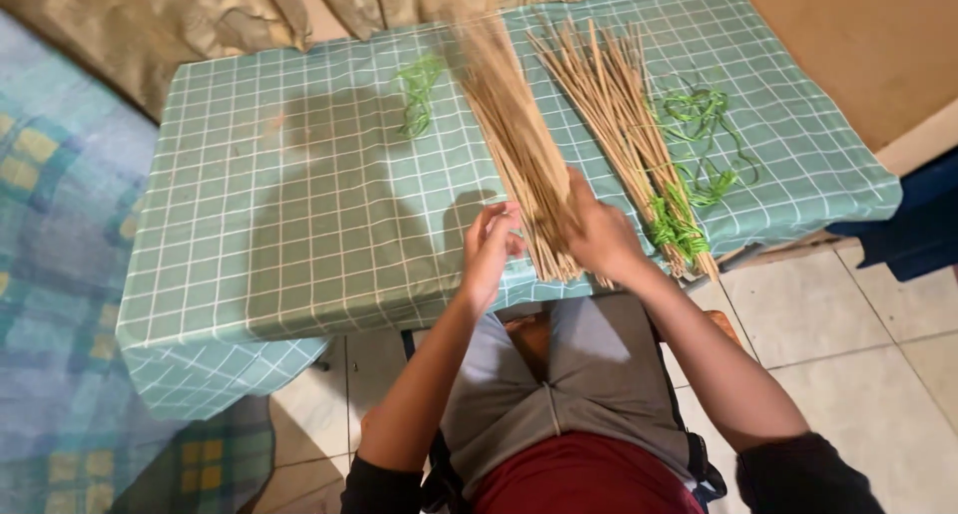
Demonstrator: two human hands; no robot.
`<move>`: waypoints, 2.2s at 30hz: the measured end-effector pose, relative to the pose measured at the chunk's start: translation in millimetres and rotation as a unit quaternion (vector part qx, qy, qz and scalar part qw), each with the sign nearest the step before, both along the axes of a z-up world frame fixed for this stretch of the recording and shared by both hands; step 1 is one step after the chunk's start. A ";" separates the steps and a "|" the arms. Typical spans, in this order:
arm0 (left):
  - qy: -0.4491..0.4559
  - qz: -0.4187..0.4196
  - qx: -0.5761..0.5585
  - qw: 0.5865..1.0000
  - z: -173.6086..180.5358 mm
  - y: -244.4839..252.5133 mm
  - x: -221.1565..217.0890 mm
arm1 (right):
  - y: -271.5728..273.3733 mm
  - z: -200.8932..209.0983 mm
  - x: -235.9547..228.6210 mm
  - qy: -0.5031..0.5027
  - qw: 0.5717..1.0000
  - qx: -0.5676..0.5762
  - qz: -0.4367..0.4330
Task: Bundling and tying thin wooden sticks with plastic strips to make brooms
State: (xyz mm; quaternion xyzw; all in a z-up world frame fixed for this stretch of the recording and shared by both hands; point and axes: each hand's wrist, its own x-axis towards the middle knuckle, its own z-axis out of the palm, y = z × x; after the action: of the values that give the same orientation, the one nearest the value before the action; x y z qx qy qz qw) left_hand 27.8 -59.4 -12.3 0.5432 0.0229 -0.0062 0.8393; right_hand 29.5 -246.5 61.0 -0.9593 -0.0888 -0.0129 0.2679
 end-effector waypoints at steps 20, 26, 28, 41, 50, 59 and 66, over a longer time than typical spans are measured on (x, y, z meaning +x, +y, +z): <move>-0.129 0.080 -0.021 0.988 -39.2 25.2 -6.0 | -6.2 -27.8 32.9 -0.091 0.994 0.058 -0.036; -0.064 0.094 -0.076 0.991 -41.1 28.0 4.0 | -77.6 -20.0 -3.5 -0.289 0.930 -0.199 -0.107; -0.033 0.097 -0.090 0.991 -40.1 30.8 6.8 | -90.4 -23.5 -13.4 -0.289 0.905 -0.275 -0.146; -0.037 0.074 -0.095 0.992 -30.0 35.0 -0.6 | -96.9 -56.0 -22.9 -0.297 0.941 -0.070 -0.146; -0.036 0.039 -0.082 0.995 -33.7 37.3 1.0 | -82.7 -42.9 -34.3 -0.342 0.926 0.136 -0.089; -0.005 -0.130 -0.031 0.991 9.8 11.9 -29.5 | -63.6 -66.2 -58.4 -0.220 0.947 0.236 0.008; -0.073 -0.330 -0.056 0.939 1.5 23.1 -30.8 | -26.3 -28.9 -71.3 -0.362 0.885 0.190 0.225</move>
State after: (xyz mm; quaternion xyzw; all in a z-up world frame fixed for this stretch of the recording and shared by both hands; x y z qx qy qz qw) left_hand -3.0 -36.3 -10.8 0.4708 -0.2194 -0.2449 0.8187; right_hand -41.7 -272.9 32.0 -0.7730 -0.3885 -0.3152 0.3899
